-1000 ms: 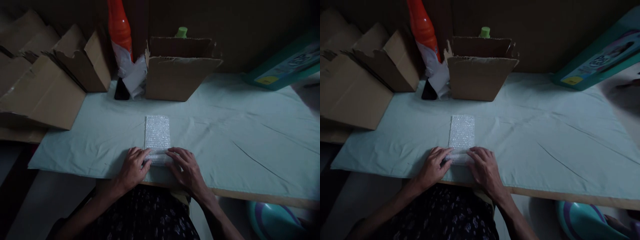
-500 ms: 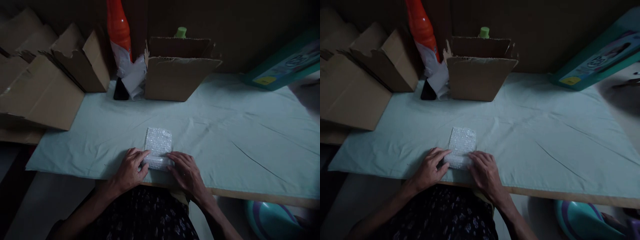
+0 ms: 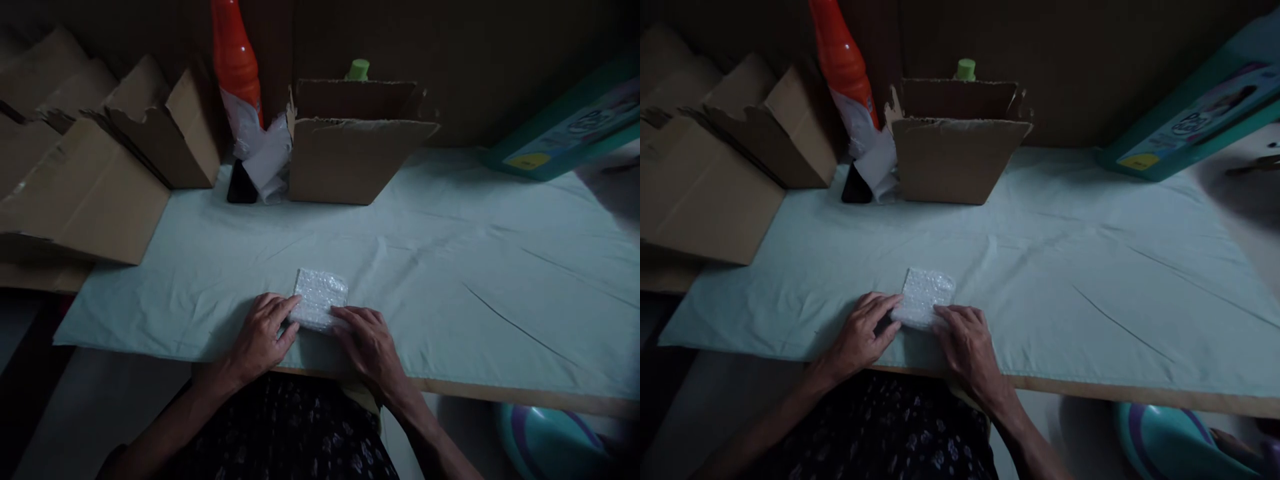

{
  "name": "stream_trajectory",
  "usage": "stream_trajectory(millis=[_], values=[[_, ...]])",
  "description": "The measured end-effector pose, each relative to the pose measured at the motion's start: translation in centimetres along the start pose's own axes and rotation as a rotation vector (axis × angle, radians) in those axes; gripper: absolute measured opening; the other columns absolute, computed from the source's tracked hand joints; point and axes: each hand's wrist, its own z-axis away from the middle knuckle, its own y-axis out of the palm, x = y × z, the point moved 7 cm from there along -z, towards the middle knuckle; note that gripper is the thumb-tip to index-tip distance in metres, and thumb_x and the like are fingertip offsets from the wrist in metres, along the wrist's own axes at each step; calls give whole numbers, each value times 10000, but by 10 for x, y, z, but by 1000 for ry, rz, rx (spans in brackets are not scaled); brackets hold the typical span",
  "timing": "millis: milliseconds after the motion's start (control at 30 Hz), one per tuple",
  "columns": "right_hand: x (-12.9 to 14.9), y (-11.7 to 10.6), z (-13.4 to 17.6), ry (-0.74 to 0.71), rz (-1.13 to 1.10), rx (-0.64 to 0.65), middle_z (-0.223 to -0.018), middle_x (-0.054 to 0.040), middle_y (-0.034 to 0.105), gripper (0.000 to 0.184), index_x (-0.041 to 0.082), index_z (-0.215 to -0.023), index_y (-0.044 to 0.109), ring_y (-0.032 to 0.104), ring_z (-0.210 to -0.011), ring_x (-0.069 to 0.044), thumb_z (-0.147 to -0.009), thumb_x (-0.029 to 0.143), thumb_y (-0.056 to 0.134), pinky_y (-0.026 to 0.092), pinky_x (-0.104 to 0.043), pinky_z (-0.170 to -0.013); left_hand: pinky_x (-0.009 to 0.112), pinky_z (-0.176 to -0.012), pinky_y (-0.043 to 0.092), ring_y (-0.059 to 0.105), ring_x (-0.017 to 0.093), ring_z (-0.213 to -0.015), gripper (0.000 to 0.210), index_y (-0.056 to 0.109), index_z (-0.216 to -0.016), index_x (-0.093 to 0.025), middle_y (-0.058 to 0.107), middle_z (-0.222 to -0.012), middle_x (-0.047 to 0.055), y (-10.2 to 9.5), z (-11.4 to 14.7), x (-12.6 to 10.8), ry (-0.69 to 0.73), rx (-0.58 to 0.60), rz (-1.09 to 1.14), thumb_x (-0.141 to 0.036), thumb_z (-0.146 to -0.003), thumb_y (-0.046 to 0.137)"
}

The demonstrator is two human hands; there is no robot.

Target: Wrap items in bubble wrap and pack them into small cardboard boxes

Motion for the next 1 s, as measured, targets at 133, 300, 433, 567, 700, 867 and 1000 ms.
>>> stream_trajectory(millis=[133, 300, 433, 567, 700, 867, 1000], values=[[7, -5, -4, -26, 219, -66, -1320, -154, 638, 357, 209, -1293, 591, 571, -1183, -314, -938, 246, 602, 450, -471, -923, 413, -830, 541, 639, 248, -896, 348, 602, -1253, -161, 719, -934, 79, 7, -24, 15, -79, -20, -93, -196, -907, 613], [2, 6, -26, -53, 257, 21, -1167, -102, 729, 265, 188, -1190, 650, 631, -1073, -264, -934, 155, 592, 432, -428, -909, 437, -890, 529, 646, 250, -930, 303, 648, -1168, -148, 706, -968, 97, 2, -31, 31, -287, -134, 62, -288, -900, 625], [-7, 1, -36, 15, 114, -88, -976, -81, 768, 186, 173, -1120, 671, 674, -905, -232, -978, 212, 558, 468, -396, -811, 384, -882, 552, 663, 239, -1033, 510, 548, -1319, -152, 683, -1173, 130, 11, 3, 44, -658, -176, 636, -389, -877, 646], [-3, 10, -30, 113, -183, 28, -969, -63, 762, 210, 217, -1135, 677, 681, -876, -214, -995, 297, 542, 517, -378, -795, 389, -1002, 509, 621, 272, -1181, 747, 440, -1428, -140, 649, -1288, 139, 27, 19, 35, -803, -123, 1083, -409, -796, 735], [-2, 9, -26, 162, -364, 172, -1168, -94, 722, 297, 238, -1175, 681, 659, -1076, -253, -960, 428, 602, 514, -439, -942, 374, -952, 525, 660, 243, -1031, 786, 370, -1503, -155, 694, -1170, 106, 24, 10, 26, -767, -54, 1031, -402, -834, 702], [-13, -7, -37, 231, -522, 270, -1288, -117, 658, 574, 236, -1329, 606, 647, -1091, -250, -873, 576, 676, 527, -396, -938, 356, -995, 510, 652, 220, -1092, 857, 167, -1599, -224, 665, -1257, 104, 35, -3, 3, -572, 153, 845, -278, -882, 633], [-16, -12, -44, 247, -584, 308, -1039, -83, 720, 357, 202, -1040, 695, 658, -944, -218, -929, 530, 607, 516, -328, -849, 353, -930, 553, 683, 209, -1007, 863, 139, -1608, -226, 704, -1168, 83, 44, -15, -5, -437, 324, 674, -224, -875, 595]])
